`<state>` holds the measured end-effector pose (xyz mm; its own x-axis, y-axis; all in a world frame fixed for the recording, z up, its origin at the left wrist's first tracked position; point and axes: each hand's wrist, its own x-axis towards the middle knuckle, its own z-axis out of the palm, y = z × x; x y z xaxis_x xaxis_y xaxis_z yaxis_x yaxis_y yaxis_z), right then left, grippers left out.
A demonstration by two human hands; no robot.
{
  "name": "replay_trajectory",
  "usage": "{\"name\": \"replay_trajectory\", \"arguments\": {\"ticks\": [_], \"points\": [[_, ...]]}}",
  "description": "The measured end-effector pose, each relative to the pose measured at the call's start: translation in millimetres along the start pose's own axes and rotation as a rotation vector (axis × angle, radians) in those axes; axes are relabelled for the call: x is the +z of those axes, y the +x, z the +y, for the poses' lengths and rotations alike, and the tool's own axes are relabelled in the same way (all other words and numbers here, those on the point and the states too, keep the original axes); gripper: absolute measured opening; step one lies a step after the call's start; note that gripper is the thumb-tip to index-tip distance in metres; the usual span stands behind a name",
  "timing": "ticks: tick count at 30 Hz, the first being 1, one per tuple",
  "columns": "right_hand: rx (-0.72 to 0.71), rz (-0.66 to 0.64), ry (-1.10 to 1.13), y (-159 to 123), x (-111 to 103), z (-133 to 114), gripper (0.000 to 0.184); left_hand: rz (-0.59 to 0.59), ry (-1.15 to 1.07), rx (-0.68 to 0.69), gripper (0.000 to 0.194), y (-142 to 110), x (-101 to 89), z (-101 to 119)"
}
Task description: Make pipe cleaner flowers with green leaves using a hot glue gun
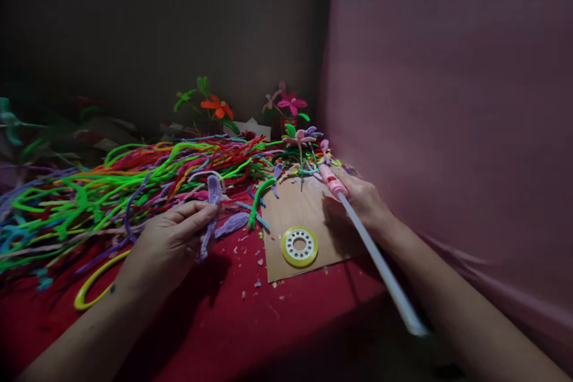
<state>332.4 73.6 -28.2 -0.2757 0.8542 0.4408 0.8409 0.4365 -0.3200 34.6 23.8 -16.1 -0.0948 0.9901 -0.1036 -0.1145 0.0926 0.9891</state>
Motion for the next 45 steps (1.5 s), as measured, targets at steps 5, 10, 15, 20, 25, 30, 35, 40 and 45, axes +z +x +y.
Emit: {"name": "replay_trajectory", "arguments": {"ticks": [5, 10, 15, 20, 25, 30, 35, 40, 45], "points": [[0.149, -0.204, -0.420, -6.3, 0.7, 31.1, 0.039, -0.019, 0.000, 0.004, 0.027, -0.4, 0.8, 1.7], [0.141, -0.296, -0.363, 2.5, -0.5, 43.3, 0.041, -0.007, -0.071, -0.023, 0.030, 1.9, -0.6, 2.1], [0.067, -0.398, -0.246, -1.4, -17.6, 42.9, 0.028, -0.028, -0.046, -0.018, 0.032, 2.0, -3.2, 0.9], [-0.017, -0.209, -0.247, 24.1, -16.8, -6.3, 0.018, -0.038, -0.101, -0.001, 0.029, 2.7, -3.3, 0.9], [0.022, -0.288, -0.176, 98.9, 29.9, -51.9, 0.024, -0.022, -0.036, 0.019, 0.028, 4.2, -1.3, -1.0], [0.159, -0.309, -0.187, 139.3, 72.8, -51.8, 0.017, -0.005, 0.013, 0.057, 0.028, 1.9, -0.2, -1.2], [0.175, -0.228, -0.121, 151.9, 70.1, -41.7, 0.006, -0.016, 0.004, 0.044, 0.026, 1.3, 0.9, -1.0], [0.181, 0.017, 0.001, 163.7, 31.7, -38.7, 0.012, -0.011, 0.024, 0.044, 0.025, 1.5, 0.6, -1.3], [0.154, 0.058, 0.281, 131.8, 10.6, -60.9, 0.020, -0.054, 0.040, 0.145, 0.021, 1.2, -1.9, 0.7]]}}
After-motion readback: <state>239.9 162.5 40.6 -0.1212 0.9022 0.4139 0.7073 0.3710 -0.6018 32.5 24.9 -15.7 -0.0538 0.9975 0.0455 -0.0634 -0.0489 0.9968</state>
